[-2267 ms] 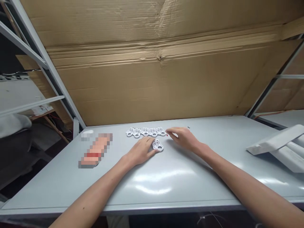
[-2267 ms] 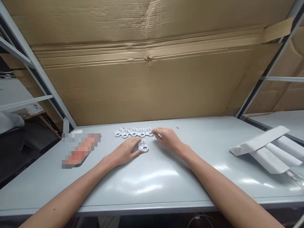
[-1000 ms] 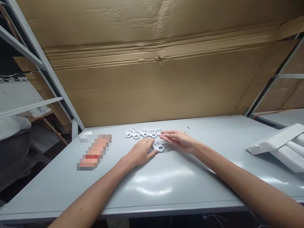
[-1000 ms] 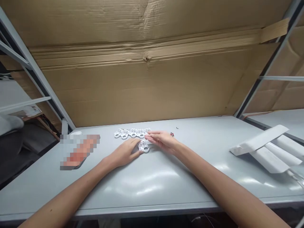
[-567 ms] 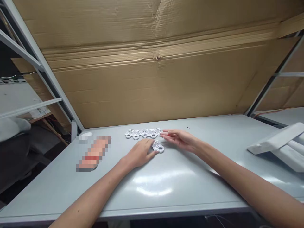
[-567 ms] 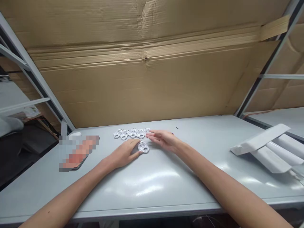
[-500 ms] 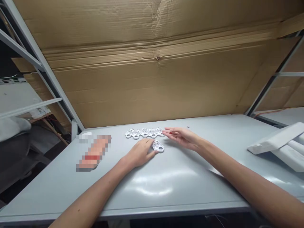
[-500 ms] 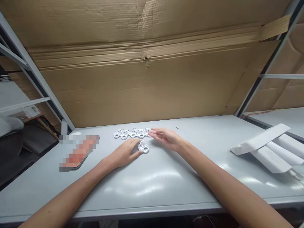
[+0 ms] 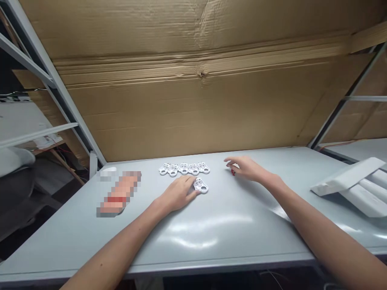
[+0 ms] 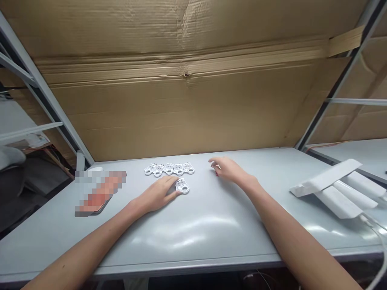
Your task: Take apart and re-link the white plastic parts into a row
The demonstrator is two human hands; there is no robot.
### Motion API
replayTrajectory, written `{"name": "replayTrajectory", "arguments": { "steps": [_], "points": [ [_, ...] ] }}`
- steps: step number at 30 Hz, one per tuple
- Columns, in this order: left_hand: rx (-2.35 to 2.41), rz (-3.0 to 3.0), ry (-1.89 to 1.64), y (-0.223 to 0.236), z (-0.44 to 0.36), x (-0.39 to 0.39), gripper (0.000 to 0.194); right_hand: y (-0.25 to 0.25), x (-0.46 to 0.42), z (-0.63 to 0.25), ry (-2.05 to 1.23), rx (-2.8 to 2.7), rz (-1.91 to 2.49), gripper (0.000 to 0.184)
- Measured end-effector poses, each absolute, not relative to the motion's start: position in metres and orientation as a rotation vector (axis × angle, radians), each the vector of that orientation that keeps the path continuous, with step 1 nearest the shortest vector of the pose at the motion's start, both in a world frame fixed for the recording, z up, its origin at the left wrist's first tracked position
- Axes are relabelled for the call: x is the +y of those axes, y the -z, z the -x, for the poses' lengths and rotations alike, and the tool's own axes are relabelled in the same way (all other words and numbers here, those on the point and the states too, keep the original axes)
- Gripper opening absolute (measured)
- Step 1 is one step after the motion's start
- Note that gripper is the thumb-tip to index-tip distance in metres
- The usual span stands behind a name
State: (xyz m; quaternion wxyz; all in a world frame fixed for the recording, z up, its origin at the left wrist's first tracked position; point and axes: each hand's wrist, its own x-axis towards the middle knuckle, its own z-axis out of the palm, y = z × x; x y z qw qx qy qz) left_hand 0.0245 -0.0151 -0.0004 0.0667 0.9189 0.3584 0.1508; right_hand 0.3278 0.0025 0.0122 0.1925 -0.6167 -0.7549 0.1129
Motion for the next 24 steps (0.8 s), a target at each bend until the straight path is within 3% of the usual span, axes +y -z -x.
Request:
{"name": "replayTrajectory", "arguments": {
  "steps": [7,16,24],
  "points": [
    [1.051,-2.775,-0.492,0.003,-0.024,-0.014,0.03,-0.022,-0.004,-0.319,-0.15,-2.02,1.772,0.036],
    [1.056,-2.812,-0.498,0.002,-0.02,-0.011,0.025,-0.005,-0.027,-0.256,-0.201,-2.405,1.019,0.038],
    [0.945,-2.847,-0.5,0.001,-0.013,-0.008,0.028,0.008,-0.025,-0.245,-0.299,-2.462,0.919,0.042]
  ]
}}
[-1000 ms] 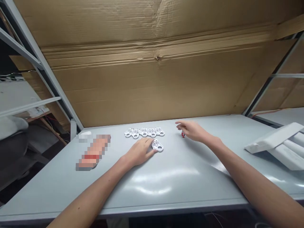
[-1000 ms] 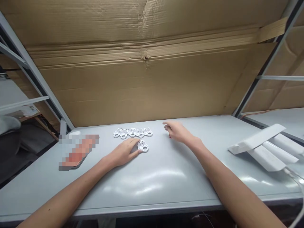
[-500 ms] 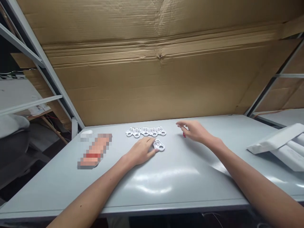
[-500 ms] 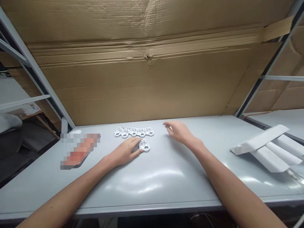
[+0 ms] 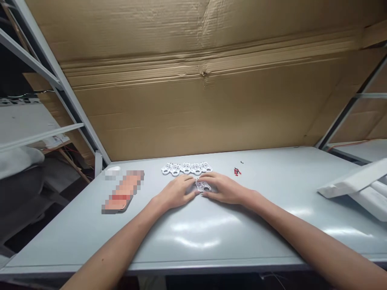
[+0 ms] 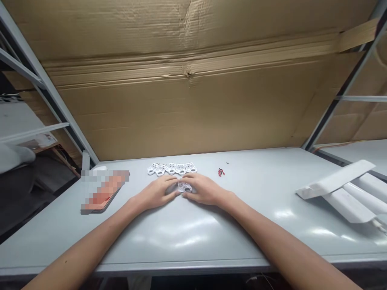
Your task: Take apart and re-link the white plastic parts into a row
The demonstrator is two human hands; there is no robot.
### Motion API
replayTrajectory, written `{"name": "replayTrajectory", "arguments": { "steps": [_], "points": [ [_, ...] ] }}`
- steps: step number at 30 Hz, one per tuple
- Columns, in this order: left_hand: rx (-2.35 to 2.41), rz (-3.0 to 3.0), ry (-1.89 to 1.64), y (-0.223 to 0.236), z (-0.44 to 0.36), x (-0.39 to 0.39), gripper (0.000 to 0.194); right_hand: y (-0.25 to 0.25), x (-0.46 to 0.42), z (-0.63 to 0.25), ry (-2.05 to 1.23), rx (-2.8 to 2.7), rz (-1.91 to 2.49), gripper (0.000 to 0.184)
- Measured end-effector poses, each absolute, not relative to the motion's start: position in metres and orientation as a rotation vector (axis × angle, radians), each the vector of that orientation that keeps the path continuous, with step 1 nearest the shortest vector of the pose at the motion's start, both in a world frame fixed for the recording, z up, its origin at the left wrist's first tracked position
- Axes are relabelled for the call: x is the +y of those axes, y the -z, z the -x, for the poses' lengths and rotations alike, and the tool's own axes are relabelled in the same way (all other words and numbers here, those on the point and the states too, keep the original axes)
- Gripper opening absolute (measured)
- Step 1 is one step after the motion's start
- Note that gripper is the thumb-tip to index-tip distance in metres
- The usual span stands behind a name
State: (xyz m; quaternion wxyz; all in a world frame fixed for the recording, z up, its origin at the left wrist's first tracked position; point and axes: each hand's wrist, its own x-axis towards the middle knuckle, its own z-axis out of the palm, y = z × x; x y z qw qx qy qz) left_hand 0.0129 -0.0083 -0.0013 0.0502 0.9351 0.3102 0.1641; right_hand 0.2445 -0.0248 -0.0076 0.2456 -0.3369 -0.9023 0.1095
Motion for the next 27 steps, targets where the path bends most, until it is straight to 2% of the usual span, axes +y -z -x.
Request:
{"name": "replayTrajectory", "arguments": {
  "steps": [6,11,20,27],
  "points": [
    [0.998,-2.877,-0.441,0.002,-0.013,-0.009,0.028,-0.004,-0.011,-0.277,-0.168,-2.203,1.164,0.038],
    [1.019,-2.863,-0.443,0.002,-0.014,-0.01,0.027,0.007,0.005,-0.29,-0.043,-2.093,1.483,0.039],
    [1.054,-2.896,-0.396,-0.001,-0.015,-0.012,0.029,0.018,0.003,-0.274,0.064,-2.248,1.469,0.04],
    [1.038,-2.881,-0.42,0.001,-0.015,-0.011,0.029,0.004,-0.017,-0.258,0.029,-2.202,1.707,0.037]
  ]
}}
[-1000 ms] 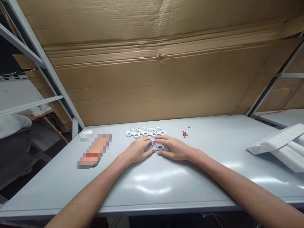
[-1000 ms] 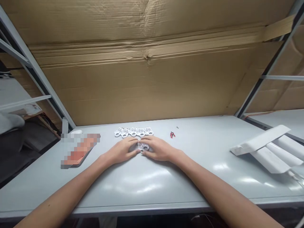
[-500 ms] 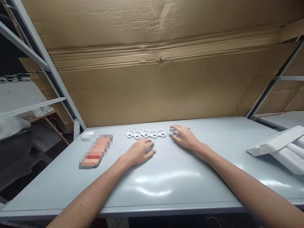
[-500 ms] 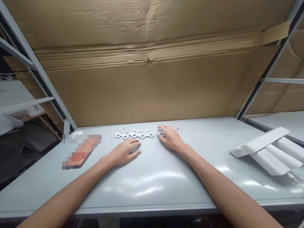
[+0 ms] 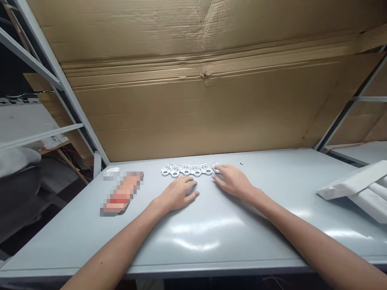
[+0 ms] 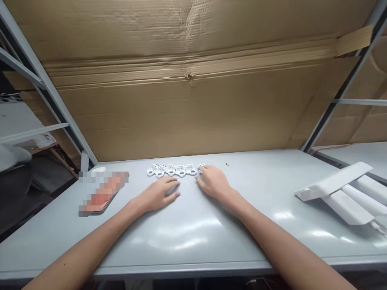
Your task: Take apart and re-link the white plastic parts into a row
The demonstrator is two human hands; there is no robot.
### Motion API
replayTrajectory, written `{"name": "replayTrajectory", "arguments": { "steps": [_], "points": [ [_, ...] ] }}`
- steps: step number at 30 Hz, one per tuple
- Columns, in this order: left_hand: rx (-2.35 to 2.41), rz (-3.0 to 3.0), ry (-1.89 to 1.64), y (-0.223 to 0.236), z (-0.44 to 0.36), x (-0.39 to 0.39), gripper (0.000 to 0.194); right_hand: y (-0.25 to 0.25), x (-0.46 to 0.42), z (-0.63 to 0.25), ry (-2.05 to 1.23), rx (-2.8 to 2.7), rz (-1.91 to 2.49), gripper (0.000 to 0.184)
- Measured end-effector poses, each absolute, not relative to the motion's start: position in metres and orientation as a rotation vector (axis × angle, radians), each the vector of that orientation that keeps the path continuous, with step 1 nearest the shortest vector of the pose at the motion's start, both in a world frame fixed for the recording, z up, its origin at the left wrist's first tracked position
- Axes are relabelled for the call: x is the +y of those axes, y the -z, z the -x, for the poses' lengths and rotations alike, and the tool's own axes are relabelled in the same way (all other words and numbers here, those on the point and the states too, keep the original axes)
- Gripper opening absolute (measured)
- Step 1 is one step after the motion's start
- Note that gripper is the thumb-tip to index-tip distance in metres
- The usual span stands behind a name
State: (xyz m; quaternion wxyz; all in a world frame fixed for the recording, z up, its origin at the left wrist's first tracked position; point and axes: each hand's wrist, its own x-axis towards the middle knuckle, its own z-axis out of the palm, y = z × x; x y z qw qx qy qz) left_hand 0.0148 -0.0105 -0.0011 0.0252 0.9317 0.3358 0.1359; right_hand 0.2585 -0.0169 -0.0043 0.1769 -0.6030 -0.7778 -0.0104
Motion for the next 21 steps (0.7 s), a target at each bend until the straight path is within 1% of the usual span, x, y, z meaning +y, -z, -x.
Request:
{"name": "replayTrajectory", "arguments": {
  "steps": [3,6,15,21],
  "points": [
    [1.032,-2.862,-0.437,0.0008,-0.0137,-0.0097,0.029,0.0026,-0.0213,-0.2534,-0.02,-2.224,1.769,0.044],
    [1.022,-2.837,-0.474,0.0007,-0.0126,-0.0089,0.029,0.0027,-0.0213,-0.2538,-0.058,-2.249,1.739,0.048],
    [1.028,-2.819,-0.507,0.0034,-0.0118,-0.0082,0.029,0.0027,-0.0195,-0.2592,-0.056,-2.335,1.629,0.035],
    [1.043,-2.835,-0.572,0.0035,-0.0075,-0.0048,0.028,0.0106,-0.0183,-0.2552,0.037,-2.371,1.573,0.036]
  ]
}}
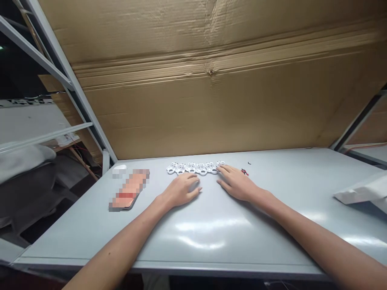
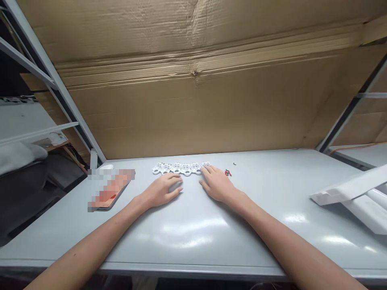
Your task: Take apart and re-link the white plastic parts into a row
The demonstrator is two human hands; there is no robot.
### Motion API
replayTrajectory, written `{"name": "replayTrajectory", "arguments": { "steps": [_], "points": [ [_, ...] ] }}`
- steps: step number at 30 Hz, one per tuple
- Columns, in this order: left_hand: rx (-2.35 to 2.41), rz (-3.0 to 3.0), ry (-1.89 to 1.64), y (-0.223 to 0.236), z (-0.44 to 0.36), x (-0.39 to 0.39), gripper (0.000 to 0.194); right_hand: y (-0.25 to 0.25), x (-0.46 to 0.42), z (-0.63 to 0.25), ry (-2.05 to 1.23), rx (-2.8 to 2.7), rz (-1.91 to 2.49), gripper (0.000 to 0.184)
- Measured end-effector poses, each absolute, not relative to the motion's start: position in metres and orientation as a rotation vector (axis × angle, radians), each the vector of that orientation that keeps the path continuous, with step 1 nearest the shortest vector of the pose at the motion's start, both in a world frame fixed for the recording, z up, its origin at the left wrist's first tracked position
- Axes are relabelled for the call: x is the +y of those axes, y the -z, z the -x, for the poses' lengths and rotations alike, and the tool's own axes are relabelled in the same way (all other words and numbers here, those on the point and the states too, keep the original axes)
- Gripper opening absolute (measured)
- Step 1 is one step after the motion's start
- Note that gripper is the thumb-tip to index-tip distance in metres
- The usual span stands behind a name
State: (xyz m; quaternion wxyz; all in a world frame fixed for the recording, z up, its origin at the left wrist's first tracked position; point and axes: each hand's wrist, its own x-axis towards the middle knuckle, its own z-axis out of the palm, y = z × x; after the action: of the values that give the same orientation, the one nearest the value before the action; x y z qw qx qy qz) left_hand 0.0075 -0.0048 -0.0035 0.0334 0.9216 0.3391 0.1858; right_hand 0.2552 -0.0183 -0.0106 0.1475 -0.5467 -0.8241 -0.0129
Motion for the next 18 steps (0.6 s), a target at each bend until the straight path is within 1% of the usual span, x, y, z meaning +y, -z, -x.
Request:
{"name": "replayTrajectory", "arguments": {
  "steps": [5,7,12,18],
  "points": [
    [1.313,-2.755,-0.798,0.004,0.007,0.011,0.028,0.013,-0.018,-0.257,-0.058,-2.331,1.567,0.037],
    [1.444,-2.714,-0.832,0.005,0.014,0.018,0.027,0.011,-0.018,-0.258,-0.09,-2.324,1.565,0.038],
    [1.655,-2.683,-0.791,0.009,0.022,0.028,0.029,0.009,-0.02,-0.257,-0.103,-2.325,1.577,0.036],
    [1.529,-2.747,-0.65,0.005,0.009,0.014,0.035,0.006,-0.021,-0.253,-0.018,-2.338,1.615,0.032]
  ]
}}
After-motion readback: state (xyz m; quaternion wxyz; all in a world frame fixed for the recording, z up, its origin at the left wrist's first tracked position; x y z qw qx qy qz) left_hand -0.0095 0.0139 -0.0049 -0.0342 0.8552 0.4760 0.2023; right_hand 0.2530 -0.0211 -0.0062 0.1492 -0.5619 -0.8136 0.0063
